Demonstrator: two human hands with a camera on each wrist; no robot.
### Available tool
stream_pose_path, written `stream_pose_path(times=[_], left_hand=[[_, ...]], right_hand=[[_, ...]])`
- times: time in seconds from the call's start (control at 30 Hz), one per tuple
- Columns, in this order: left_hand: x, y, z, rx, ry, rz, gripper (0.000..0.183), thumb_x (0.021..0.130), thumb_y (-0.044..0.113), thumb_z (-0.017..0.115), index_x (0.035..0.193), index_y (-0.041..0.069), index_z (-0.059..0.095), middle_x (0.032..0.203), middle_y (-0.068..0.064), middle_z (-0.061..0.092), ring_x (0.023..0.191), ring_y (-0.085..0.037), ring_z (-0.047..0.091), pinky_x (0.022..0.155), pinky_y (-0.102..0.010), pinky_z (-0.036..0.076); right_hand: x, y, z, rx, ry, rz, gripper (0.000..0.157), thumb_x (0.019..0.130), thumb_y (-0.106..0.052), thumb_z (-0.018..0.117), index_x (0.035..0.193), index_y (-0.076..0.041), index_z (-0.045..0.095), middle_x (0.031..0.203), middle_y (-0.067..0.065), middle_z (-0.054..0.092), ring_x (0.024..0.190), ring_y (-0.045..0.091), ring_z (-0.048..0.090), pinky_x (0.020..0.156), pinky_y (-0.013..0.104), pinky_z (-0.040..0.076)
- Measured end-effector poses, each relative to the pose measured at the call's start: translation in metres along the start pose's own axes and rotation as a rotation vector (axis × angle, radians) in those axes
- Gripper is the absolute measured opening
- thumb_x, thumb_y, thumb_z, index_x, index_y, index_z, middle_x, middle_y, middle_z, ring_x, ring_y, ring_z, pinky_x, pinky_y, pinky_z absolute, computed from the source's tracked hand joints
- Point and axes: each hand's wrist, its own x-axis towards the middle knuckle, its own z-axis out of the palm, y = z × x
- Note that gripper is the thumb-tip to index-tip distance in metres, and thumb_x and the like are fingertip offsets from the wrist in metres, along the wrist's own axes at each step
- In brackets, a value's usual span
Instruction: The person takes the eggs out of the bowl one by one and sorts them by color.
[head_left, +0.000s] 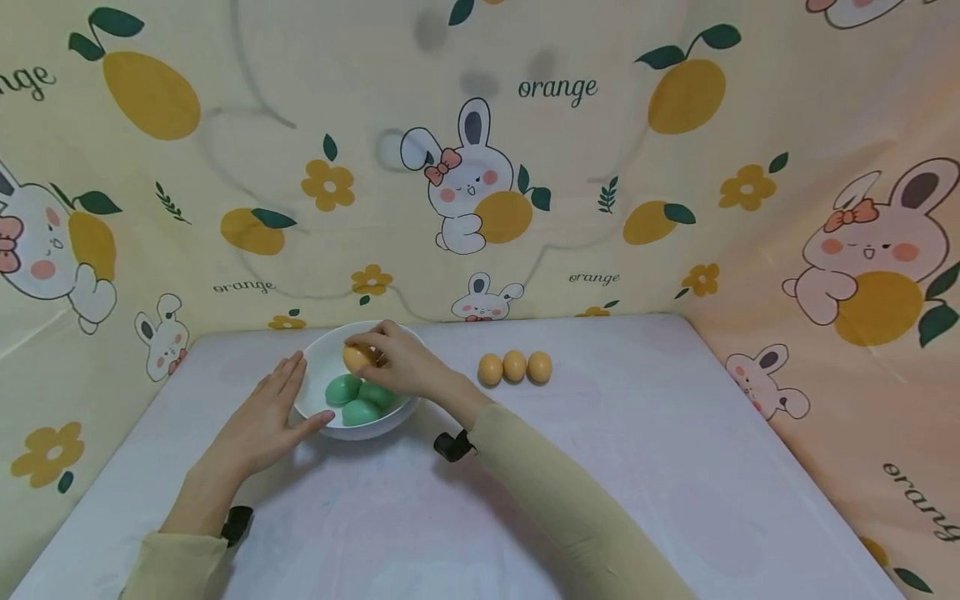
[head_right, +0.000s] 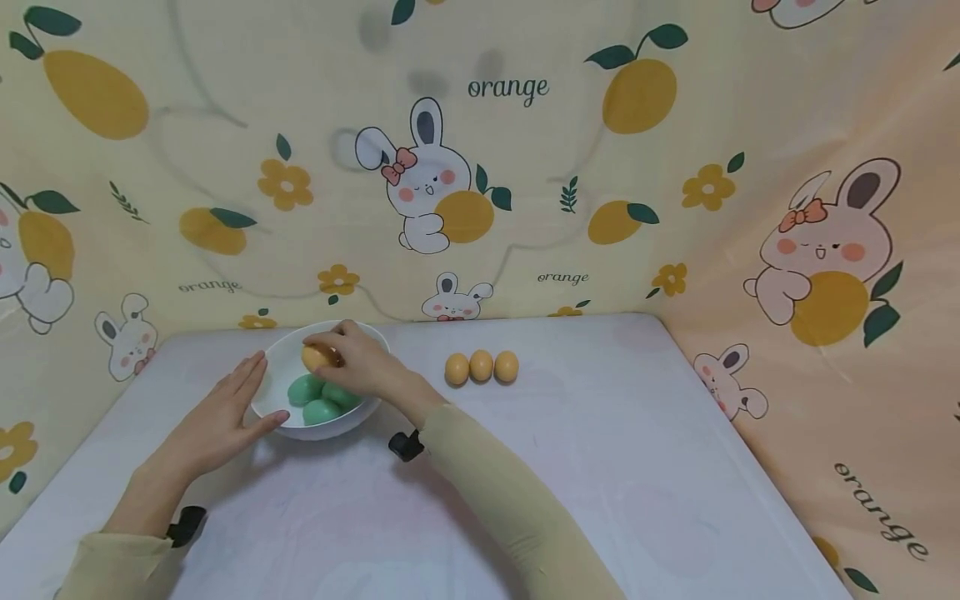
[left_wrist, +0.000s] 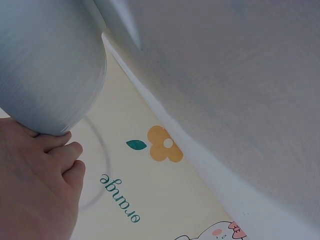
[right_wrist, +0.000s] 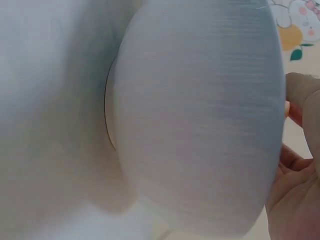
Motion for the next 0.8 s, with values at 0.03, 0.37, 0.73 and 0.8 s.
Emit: stream_pose_path(times=[0.03, 0.37, 0.73, 0.8], left_hand=[[0.0, 0.0, 0.0, 0.0, 0.0, 0.0, 0.107, 0.098, 0.067, 0.056, 0.162, -0.009, 0.014, 0.171, -0.027, 0.012, 0.157, -0.048, 0.013, 0.125, -0.064, 0.019], [0.001, -0.002, 0.001, -0.006, -0.011, -0.013, 0.108, 0.098, 0.067, 0.055, 0.162, -0.008, 0.011, 0.171, -0.027, 0.011, 0.157, -0.047, 0.011, 0.125, -0.065, 0.018], [0.001, -0.002, 0.002, -0.005, -0.024, -0.025, 0.109, 0.098, 0.068, 0.055, 0.162, -0.009, 0.01, 0.171, -0.027, 0.01, 0.157, -0.048, 0.01, 0.125, -0.066, 0.017], [0.001, -0.002, 0.002, -0.006, -0.023, -0.025, 0.109, 0.098, 0.067, 0.056, 0.162, -0.009, 0.01, 0.171, -0.028, 0.01, 0.157, -0.048, 0.01, 0.125, -0.066, 0.017]], right_hand=[[-0.003, 0.001, -0.001, 0.008, 0.015, -0.005, 0.049, 0.099, -0.021, 0.074, 0.146, -0.02, 0.061, 0.126, 0.006, 0.055, 0.103, 0.011, 0.062, 0.088, 0.012, 0.053], [-0.031, 0.011, -0.017, 0.106, 0.129, -0.027, 0.048, 0.099, -0.019, 0.074, 0.145, -0.014, 0.061, 0.127, 0.01, 0.055, 0.107, 0.018, 0.063, 0.094, 0.032, 0.06], [-0.055, 0.036, -0.033, 0.106, 0.263, -0.074, 0.045, 0.097, -0.011, 0.075, 0.14, -0.006, 0.063, 0.125, 0.013, 0.056, 0.104, 0.022, 0.063, 0.087, 0.019, 0.058], [-0.06, 0.041, -0.036, 0.107, 0.287, -0.069, 0.044, 0.096, -0.011, 0.076, 0.139, -0.007, 0.064, 0.126, 0.013, 0.056, 0.104, 0.022, 0.063, 0.087, 0.02, 0.059]])
